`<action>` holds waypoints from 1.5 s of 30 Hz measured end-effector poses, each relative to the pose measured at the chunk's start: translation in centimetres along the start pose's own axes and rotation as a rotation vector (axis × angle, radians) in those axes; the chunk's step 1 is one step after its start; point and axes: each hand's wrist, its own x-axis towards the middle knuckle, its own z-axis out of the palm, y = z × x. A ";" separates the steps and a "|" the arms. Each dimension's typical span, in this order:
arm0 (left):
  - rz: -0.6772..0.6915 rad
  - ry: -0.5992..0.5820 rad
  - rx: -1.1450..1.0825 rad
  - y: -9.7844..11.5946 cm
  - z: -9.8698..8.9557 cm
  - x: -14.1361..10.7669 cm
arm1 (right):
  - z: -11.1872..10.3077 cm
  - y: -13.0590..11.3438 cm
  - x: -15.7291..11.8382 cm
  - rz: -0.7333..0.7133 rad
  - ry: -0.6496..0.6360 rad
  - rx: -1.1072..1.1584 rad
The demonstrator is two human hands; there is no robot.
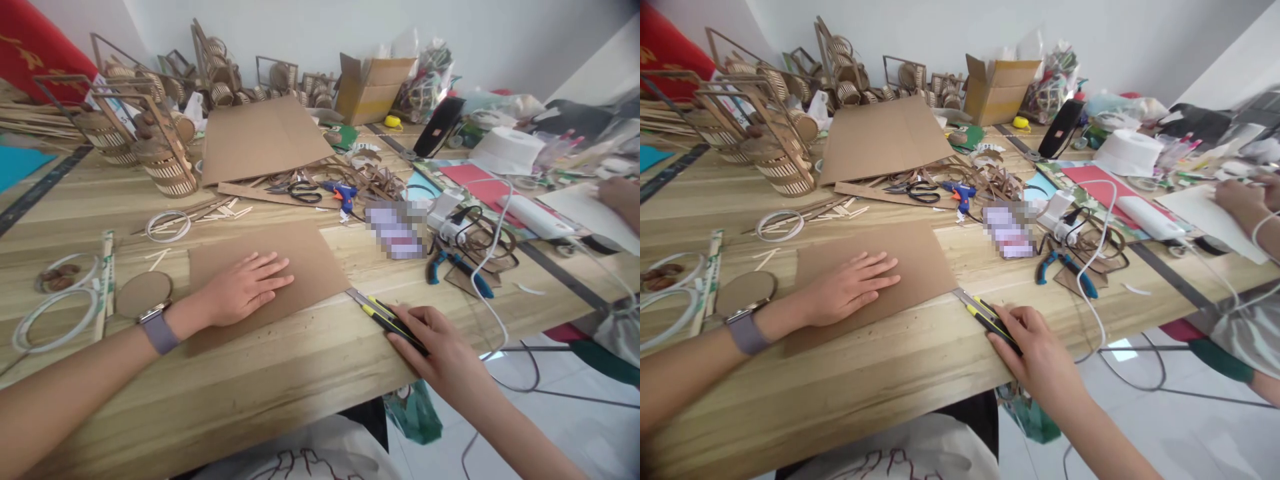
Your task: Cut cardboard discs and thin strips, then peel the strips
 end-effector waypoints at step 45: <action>-0.038 0.039 0.008 -2.2 -0.3 -0.3 | 0.5 -0.7 4.4 0.019 -0.055 0.094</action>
